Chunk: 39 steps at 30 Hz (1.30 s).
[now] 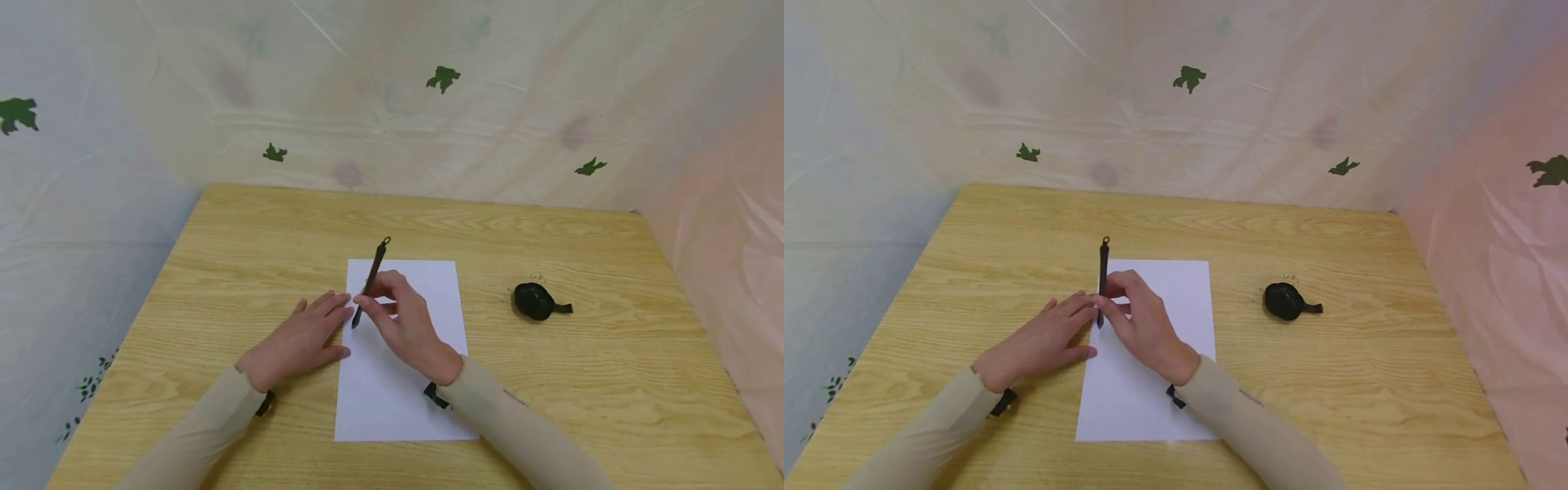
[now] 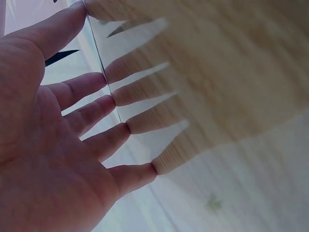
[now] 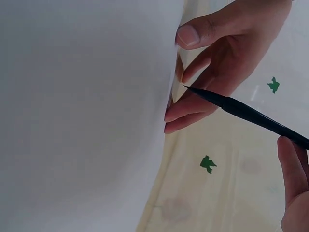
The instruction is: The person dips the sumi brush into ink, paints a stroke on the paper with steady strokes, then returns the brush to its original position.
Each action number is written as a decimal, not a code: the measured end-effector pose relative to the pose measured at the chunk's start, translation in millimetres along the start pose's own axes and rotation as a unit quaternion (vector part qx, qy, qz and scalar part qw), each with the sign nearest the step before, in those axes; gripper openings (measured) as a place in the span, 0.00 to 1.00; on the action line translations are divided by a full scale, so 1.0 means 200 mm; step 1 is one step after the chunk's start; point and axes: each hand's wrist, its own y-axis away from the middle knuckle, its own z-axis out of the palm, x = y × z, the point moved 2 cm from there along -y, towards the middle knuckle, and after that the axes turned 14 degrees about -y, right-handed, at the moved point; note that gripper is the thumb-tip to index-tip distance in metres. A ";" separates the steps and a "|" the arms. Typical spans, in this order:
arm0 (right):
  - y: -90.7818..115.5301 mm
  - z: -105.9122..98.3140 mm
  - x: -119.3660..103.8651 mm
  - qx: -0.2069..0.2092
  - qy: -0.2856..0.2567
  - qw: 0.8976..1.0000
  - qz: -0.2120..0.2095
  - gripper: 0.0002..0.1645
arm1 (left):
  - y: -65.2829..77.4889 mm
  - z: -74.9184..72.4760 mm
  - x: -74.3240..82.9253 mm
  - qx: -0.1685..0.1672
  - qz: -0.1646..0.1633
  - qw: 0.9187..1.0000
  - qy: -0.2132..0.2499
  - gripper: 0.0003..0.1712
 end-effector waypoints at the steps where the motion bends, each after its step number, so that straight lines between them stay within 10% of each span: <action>1: 0.00 0.00 0.00 -0.003 0.000 1.000 0.002 0.24 | 0.00 0.00 0.00 0.001 0.001 1.000 0.000 0.41; 39: 0.03 0.02 0.03 -0.047 0.017 0.999 0.021 0.20 | 0.00 -0.01 0.01 0.011 0.005 1.000 0.007 0.42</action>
